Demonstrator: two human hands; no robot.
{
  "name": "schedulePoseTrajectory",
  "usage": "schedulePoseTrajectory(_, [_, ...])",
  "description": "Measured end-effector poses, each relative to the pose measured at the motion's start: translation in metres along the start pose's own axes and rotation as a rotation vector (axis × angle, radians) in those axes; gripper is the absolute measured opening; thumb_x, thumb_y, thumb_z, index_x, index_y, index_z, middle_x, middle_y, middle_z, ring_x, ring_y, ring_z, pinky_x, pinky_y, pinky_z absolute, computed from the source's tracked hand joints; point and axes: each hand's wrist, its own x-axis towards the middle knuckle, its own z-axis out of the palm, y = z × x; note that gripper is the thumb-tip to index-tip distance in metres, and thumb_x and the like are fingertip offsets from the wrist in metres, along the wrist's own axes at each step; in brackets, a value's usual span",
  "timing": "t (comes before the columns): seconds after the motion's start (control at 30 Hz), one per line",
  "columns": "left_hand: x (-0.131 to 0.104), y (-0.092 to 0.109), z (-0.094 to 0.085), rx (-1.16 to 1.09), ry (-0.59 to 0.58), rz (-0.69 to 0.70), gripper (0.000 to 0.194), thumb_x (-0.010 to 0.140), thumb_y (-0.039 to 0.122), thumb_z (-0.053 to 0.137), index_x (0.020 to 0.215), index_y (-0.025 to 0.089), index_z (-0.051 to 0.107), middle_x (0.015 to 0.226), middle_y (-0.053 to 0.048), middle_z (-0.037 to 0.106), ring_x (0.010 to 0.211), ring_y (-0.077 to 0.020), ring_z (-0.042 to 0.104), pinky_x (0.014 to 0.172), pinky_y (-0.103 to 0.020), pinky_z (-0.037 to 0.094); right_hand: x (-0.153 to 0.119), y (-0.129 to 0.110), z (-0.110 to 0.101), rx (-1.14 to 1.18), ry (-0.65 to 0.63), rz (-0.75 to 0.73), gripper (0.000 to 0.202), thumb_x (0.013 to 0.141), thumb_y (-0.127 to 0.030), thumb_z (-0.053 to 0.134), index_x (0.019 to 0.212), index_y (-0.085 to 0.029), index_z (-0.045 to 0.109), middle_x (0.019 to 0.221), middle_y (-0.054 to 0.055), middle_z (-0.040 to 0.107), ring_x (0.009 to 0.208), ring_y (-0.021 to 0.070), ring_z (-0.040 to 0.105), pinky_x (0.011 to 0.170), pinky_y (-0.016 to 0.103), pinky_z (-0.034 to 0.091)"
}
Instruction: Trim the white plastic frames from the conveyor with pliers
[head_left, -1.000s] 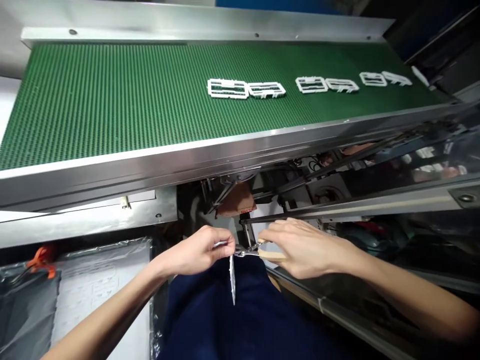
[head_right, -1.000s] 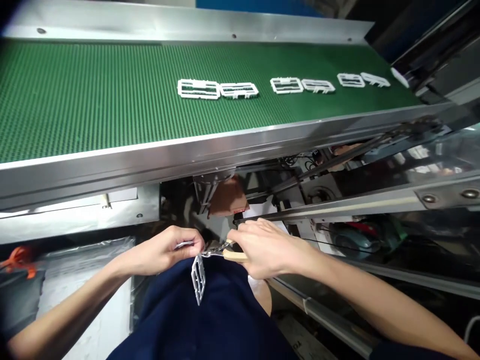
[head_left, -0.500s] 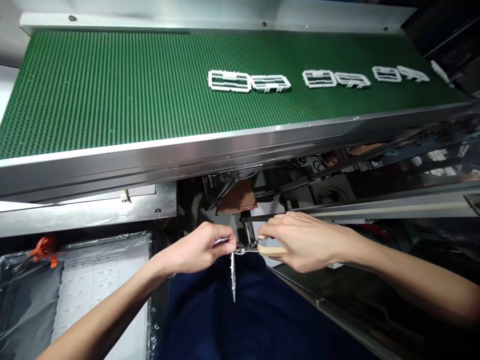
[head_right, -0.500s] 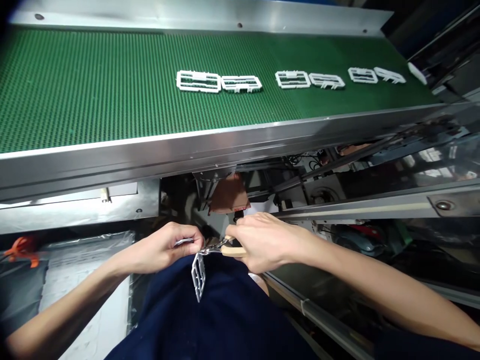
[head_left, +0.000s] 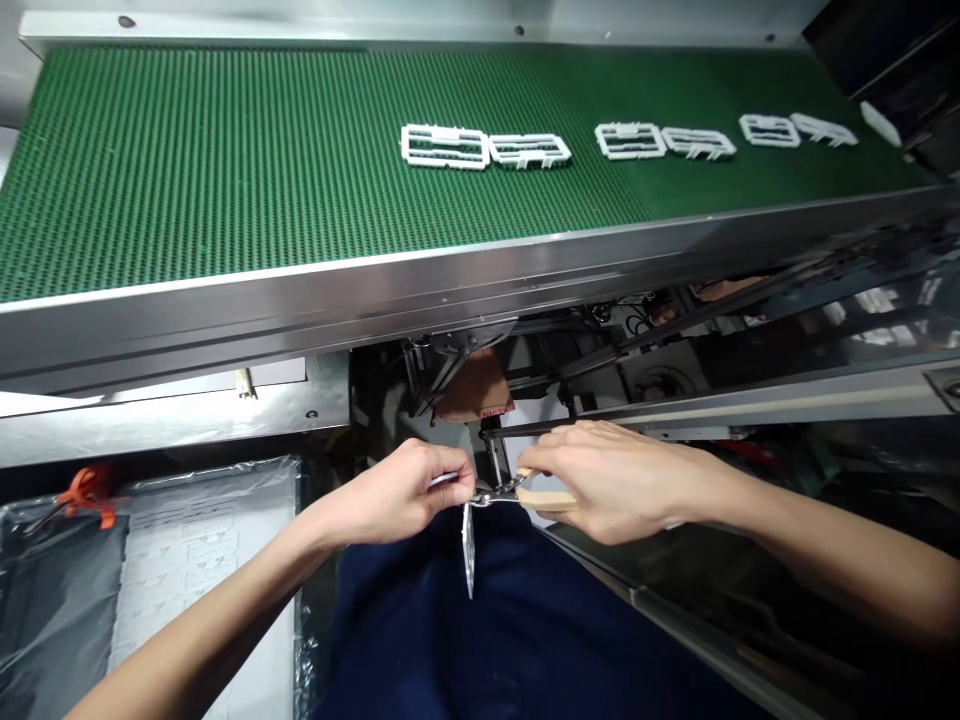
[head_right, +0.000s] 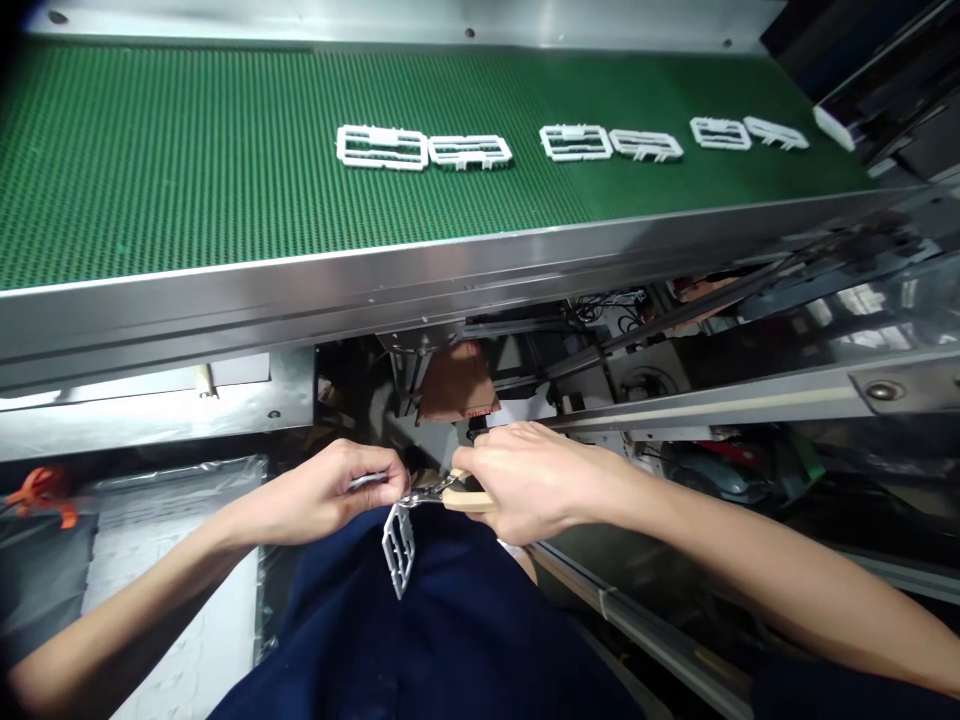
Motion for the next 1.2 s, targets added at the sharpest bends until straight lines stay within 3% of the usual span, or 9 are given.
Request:
schedulePoseTrajectory(0.47, [-0.011,-0.002,0.019,0.041,0.105,0.103,0.016,0.090,0.017,0.041,0.078,0.016,0.052,0.069,0.001,0.052,0.061,-0.0111,0.044,0.058,-0.023,0.034,-0.005,-0.012,0.000,-0.114,0.020,-0.009,0.021,0.076,-0.028,0.049,0.093,-0.019,0.059,0.083,0.008,0.062,0.077,0.0257,0.060,0.065,0.033,0.038])
schedulePoseTrajectory(0.6, [-0.012,0.000,0.020,0.062,0.091,0.104,0.016,0.090,0.014,0.040,0.077,0.017,0.049,0.068,0.002,0.050,0.060,-0.0114,0.042,0.057,-0.023,0.032,-0.003,-0.011,0.000,-0.094,0.009,-0.025,0.023,0.079,-0.033,0.047,0.092,-0.019,0.059,0.081,0.008,0.062,0.074,0.0256,0.060,0.062,0.032,0.037])
schedulePoseTrajectory(0.97, [-0.010,0.006,0.022,0.113,0.071,0.082,0.017,0.088,0.011,0.040,0.074,0.020,0.042,0.064,0.005,0.042,0.057,-0.0107,0.036,0.056,-0.023,0.030,-0.003,-0.010,-0.006,-0.163,-0.002,-0.078,0.018,0.076,-0.025,0.050,0.090,-0.019,0.060,0.079,0.008,0.063,0.074,0.0251,0.060,0.063,0.032,0.037])
schedulePoseTrajectory(1.2, [-0.008,0.007,0.023,0.092,0.087,0.055,0.016,0.085,0.008,0.042,0.074,0.019,0.043,0.064,0.005,0.042,0.057,-0.0104,0.036,0.055,-0.023,0.030,-0.002,-0.011,-0.010,-0.166,-0.014,-0.071,0.020,0.075,-0.026,0.053,0.089,-0.015,0.062,0.070,0.008,0.061,0.064,0.0215,0.058,0.058,0.029,0.033])
